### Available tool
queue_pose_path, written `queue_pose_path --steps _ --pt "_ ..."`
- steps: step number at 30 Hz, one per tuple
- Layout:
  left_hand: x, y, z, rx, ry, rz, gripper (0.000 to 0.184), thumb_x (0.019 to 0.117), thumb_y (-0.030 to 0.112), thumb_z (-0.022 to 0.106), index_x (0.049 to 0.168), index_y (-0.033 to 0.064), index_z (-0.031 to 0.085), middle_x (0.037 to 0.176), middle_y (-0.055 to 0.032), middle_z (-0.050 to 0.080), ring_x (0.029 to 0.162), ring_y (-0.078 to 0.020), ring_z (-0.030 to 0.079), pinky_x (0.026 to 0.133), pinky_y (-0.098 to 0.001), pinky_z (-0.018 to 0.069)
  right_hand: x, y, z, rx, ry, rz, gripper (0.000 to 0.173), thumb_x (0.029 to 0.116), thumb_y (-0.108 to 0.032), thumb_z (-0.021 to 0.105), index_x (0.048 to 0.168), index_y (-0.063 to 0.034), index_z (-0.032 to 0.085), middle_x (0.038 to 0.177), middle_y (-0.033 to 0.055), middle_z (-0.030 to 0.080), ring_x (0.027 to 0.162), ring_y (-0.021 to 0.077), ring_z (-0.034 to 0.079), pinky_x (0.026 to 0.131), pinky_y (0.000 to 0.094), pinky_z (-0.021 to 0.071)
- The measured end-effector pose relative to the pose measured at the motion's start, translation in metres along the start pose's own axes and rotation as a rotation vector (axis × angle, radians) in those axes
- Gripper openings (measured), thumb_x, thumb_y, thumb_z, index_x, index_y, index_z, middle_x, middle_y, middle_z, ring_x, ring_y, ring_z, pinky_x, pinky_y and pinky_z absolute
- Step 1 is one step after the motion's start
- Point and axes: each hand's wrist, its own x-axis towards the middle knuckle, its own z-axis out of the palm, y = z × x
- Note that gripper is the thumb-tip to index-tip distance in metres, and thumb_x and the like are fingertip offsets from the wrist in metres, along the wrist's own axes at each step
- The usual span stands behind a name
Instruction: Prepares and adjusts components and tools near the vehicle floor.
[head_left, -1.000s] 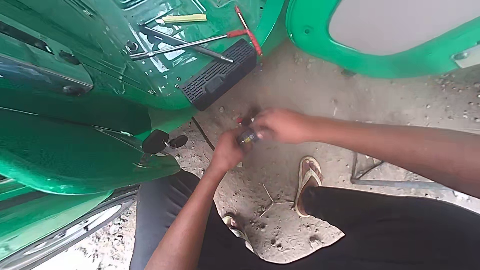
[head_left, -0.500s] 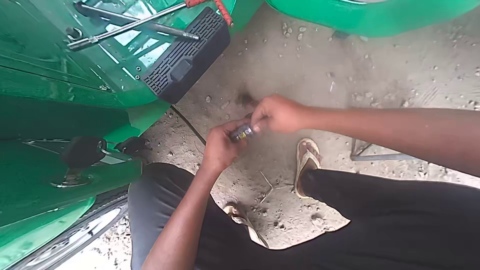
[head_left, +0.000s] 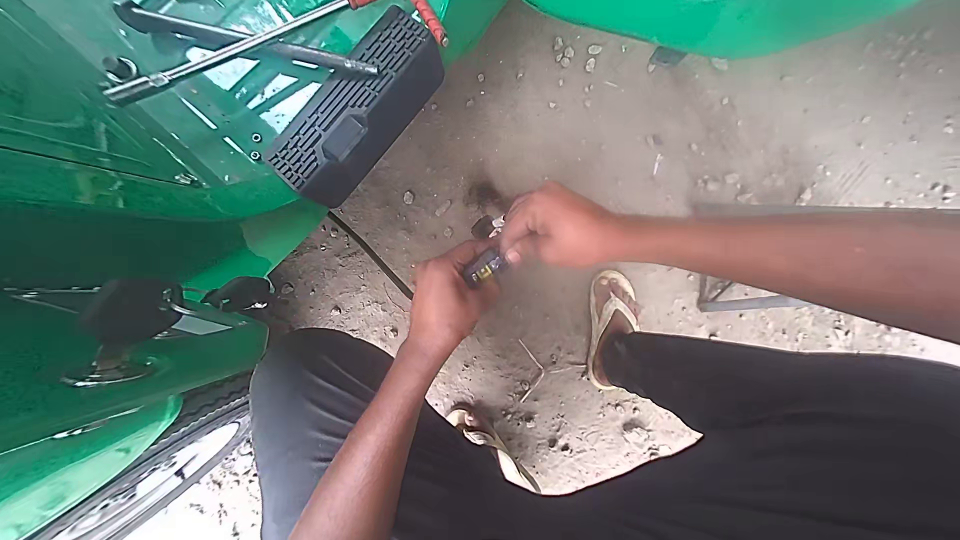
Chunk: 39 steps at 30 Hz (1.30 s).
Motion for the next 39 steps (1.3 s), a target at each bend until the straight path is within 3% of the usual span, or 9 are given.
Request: queue_pose_path --steps 9,15,21,23,27,31,33,36,39 --pt "0.0 -0.009 0.0 -0.199 -0.04 0.038 0.045 0.0797 0.008 0.082 0.122 0.0213 0.073 0.104 0.0051 0.075 0.082 -0.0067 0.071 0.072 -0.0334 0.0633 -0.006 0.011 0.01 0.232 0.07 0.007 0.012 0.0947 -0.017 0.071 0.091 -0.0138 0.081 0.093 -0.003 0.077 0.094 0.0058 0.071 0.09 0.0328 0.0578" --pt "-0.001 -0.009 0.0 -0.188 -0.035 0.037 0.048 0.0794 0.007 0.084 0.124 0.0228 0.073 0.106 0.0055 0.075 0.086 -0.0063 0.072 0.076 -0.034 0.0638 -0.007 0.01 0.007 0.224 0.033 0.024 0.011 0.0956 -0.018 0.071 0.093 -0.0147 0.081 0.09 -0.0043 0.076 0.087 0.0042 0.069 0.081 0.0304 0.0582" --pt "-0.005 -0.021 -0.001 -0.253 -0.089 0.019 0.044 0.0859 0.019 0.083 0.129 0.0204 0.071 0.105 0.0028 0.076 0.086 -0.0086 0.073 0.078 -0.0347 0.0642 -0.003 -0.004 0.007 0.134 -0.011 0.268 0.012 0.0943 -0.027 0.076 0.091 -0.0162 0.079 0.08 -0.0043 0.072 0.071 0.007 0.065 0.069 0.0339 0.0559" --pt "-0.004 -0.02 -0.004 -0.385 -0.096 -0.013 0.038 0.0939 0.027 0.076 0.129 0.0144 0.071 0.103 -0.0018 0.076 0.077 -0.0119 0.071 0.068 -0.0327 0.0627 0.004 -0.007 0.004 0.124 0.012 0.327 0.015 0.0907 -0.03 0.081 0.089 -0.0159 0.079 0.079 -0.0033 0.072 0.07 0.0083 0.066 0.069 0.0348 0.0576" --pt "-0.004 -0.015 -0.017 -0.601 -0.233 -0.246 0.044 0.1015 0.037 0.064 0.137 0.011 0.063 0.098 -0.0083 0.07 0.058 -0.016 0.062 0.047 -0.0302 0.0524 0.037 -0.026 -0.031 0.038 0.126 0.293 0.023 0.0945 -0.035 0.076 0.104 -0.0142 0.075 0.09 -0.0012 0.074 0.079 0.0093 0.07 0.077 0.0344 0.0611" --pt "-0.007 -0.022 -0.022 -0.787 -0.433 -0.474 0.032 0.1005 0.034 0.061 0.119 0.0086 0.065 0.082 -0.0049 0.064 0.054 -0.0128 0.059 0.047 -0.0282 0.0526 0.112 -0.048 -0.078 -0.23 0.328 0.014 0.02 0.1031 -0.024 0.061 0.109 -0.0093 0.073 0.101 0.007 0.071 0.092 0.0195 0.069 0.087 0.0425 0.058" --pt "-0.007 -0.022 -0.026 -0.896 -0.506 -0.522 0.029 0.1012 0.029 0.056 0.12 0.0083 0.064 0.097 -0.0076 0.068 0.065 -0.0164 0.066 0.05 -0.0309 0.0563 0.159 -0.048 -0.093 -0.389 0.345 -0.035 0.022 0.1044 -0.02 0.057 0.117 -0.0076 0.07 0.114 0.0121 0.069 0.105 0.0276 0.068 0.094 0.0487 0.0554" --pt "-0.01 -0.024 -0.036 -1.056 -0.577 -0.497 0.033 0.1038 0.025 0.041 0.129 0.0077 0.055 0.12 -0.0155 0.071 0.084 -0.0256 0.075 0.056 -0.0341 0.0596 0.215 -0.038 -0.108 -0.623 0.289 0.113 0.028 0.1011 -0.019 0.059 0.125 -0.0065 0.067 0.131 0.0169 0.061 0.125 0.0398 0.056 0.096 0.0616 0.0498" --pt "-0.013 -0.033 -0.046 -1.251 -0.537 -0.437 0.039 0.1066 0.037 0.036 0.127 0.0103 0.057 0.1 -0.0117 0.069 0.07 -0.0184 0.067 0.055 -0.0293 0.0558 0.242 -0.019 -0.121 -0.7 0.252 0.243 0.029 0.0948 -0.022 0.068 0.116 -0.0015 0.069 0.126 0.0246 0.063 0.127 0.0479 0.053 0.094 0.0706 0.0458"
